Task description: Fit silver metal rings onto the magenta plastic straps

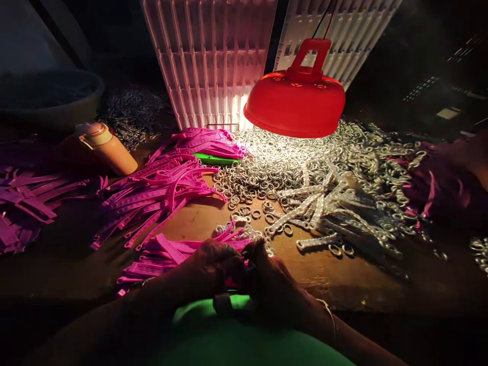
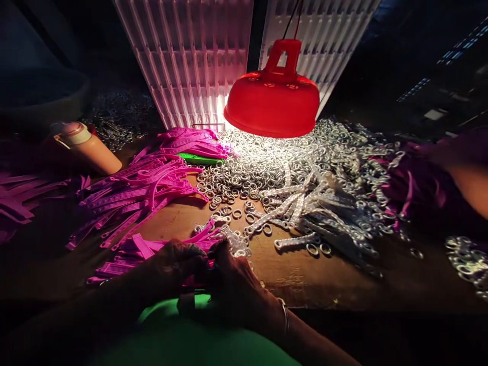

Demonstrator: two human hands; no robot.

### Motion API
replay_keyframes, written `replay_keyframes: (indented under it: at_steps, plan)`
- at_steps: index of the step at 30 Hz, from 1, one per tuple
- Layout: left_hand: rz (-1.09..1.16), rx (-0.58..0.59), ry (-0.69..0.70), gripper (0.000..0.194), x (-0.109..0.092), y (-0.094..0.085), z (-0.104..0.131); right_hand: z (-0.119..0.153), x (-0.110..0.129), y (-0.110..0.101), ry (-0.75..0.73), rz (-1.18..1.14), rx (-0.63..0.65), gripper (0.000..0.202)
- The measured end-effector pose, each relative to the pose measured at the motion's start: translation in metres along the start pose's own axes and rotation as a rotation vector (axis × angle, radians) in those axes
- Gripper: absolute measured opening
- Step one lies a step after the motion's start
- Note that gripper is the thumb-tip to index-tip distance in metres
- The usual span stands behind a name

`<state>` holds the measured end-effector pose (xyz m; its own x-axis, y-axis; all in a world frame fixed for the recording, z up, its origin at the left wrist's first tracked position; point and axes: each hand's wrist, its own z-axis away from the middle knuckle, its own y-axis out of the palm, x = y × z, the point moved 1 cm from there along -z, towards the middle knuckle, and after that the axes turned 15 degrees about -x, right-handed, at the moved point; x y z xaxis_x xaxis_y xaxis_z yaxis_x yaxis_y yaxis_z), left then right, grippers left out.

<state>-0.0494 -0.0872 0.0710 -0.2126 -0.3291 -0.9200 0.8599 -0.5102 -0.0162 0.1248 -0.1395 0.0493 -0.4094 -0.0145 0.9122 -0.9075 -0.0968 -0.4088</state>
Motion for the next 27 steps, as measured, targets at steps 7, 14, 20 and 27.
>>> replay_keyframes:
  at_steps: [7, 14, 20, 27]
  plan:
    - [0.280, 0.005, -0.232, 0.037, 0.005, 0.010, 0.002, -0.006, 0.018, -0.005, -0.082, 0.044, 0.184, 0.042]
    - [0.446, 0.054, -0.324, 0.039, 0.001, 0.008, -0.001, -0.018, 0.023, -0.006, -0.136, 0.270, 0.230, 0.027]
    - [0.514, -0.109, -0.317, 0.040, 0.005, 0.012, -0.003, -0.025, 0.037, -0.018, -0.256, 0.531, 0.229, 0.030]
    - [0.073, -0.227, -0.016, 0.052, 0.014, 0.015, -0.005, -0.012, 0.034, -0.022, -0.316, 0.600, 0.130, 0.027]
